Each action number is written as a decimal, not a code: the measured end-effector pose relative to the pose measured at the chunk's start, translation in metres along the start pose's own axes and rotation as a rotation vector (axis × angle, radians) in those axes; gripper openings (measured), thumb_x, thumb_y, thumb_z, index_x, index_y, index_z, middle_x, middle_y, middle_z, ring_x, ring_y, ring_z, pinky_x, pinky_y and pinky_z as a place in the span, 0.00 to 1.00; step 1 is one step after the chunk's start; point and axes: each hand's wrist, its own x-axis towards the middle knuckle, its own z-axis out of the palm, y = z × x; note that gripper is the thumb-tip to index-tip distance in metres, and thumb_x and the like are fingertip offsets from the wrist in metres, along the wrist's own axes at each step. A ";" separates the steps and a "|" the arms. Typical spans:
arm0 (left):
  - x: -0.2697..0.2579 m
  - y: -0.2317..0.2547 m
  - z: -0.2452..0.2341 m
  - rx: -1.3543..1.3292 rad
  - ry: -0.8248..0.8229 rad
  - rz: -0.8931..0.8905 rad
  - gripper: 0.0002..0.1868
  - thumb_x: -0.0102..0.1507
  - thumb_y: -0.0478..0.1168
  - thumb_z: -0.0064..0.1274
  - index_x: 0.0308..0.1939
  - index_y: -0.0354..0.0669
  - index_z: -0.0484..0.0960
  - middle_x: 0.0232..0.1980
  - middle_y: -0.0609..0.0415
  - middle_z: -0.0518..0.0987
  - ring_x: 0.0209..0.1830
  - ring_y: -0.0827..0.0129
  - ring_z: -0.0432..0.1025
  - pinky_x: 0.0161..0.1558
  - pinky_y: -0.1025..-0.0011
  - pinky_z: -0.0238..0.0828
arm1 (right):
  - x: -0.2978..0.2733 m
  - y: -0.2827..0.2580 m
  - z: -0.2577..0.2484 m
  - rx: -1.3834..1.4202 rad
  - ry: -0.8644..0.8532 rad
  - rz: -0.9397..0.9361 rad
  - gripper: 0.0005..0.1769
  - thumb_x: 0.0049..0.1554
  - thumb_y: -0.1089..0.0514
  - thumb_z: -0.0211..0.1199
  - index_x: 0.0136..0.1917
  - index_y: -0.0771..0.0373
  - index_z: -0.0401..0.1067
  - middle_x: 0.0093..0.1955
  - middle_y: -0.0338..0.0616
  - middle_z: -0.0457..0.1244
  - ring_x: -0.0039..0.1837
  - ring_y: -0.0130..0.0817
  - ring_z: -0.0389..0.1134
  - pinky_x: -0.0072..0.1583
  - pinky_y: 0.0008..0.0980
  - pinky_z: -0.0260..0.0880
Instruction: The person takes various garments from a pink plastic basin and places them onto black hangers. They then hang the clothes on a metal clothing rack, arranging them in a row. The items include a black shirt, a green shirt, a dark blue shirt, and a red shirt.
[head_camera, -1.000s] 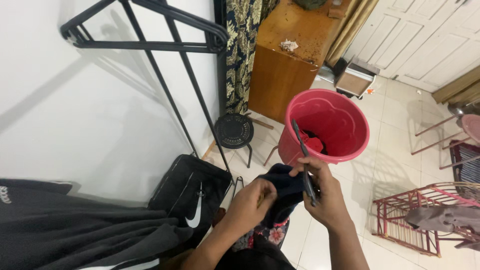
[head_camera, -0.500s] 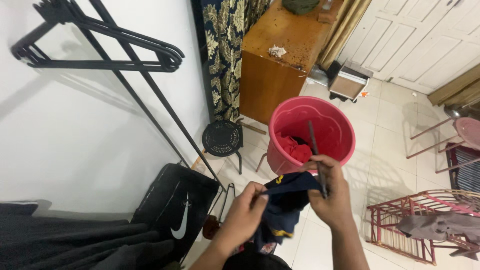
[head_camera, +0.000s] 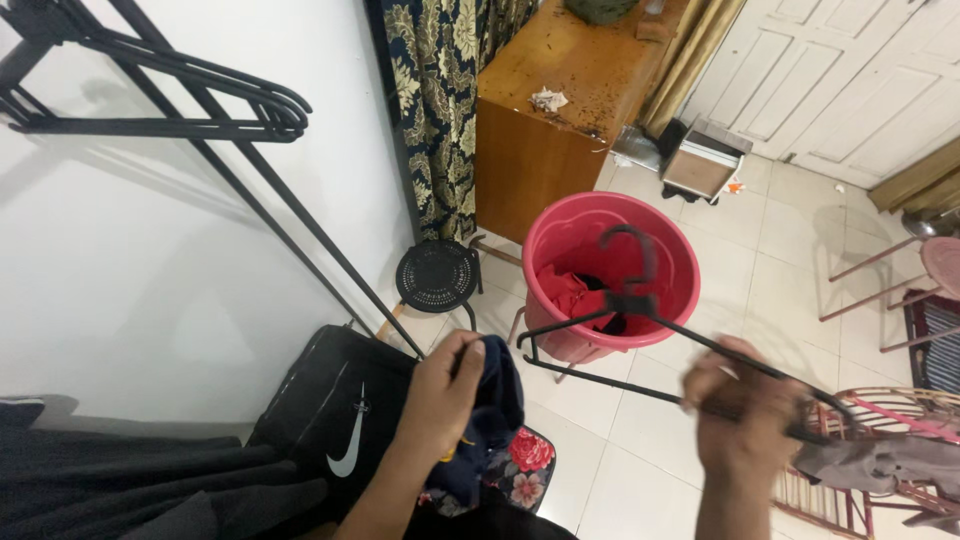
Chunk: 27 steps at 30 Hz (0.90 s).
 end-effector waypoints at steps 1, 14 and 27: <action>0.004 0.001 -0.001 -0.001 0.029 0.024 0.13 0.69 0.45 0.47 0.43 0.38 0.80 0.28 0.59 0.75 0.29 0.80 0.66 0.34 0.75 0.68 | -0.006 -0.001 -0.015 0.119 0.052 -0.028 0.40 0.72 0.27 0.44 0.67 0.64 0.72 0.46 0.51 0.67 0.30 0.35 0.60 0.43 0.36 0.59; -0.010 0.039 0.022 0.140 -0.056 0.162 0.15 0.65 0.42 0.52 0.50 0.35 0.74 0.37 0.53 0.78 0.36 0.70 0.74 0.41 0.70 0.73 | -0.058 0.075 0.015 0.345 -0.190 0.106 0.39 0.64 0.27 0.48 0.70 0.60 0.72 0.54 0.58 0.69 0.38 0.45 0.69 0.59 0.45 0.67; -0.004 0.083 0.006 0.245 -0.124 0.207 0.19 0.64 0.51 0.57 0.39 0.37 0.79 0.33 0.50 0.80 0.33 0.64 0.77 0.38 0.69 0.73 | -0.044 0.056 0.097 -0.330 -0.363 0.127 0.33 0.55 0.59 0.68 0.71 0.67 0.63 0.62 0.50 0.61 0.58 0.42 0.64 0.62 0.38 0.65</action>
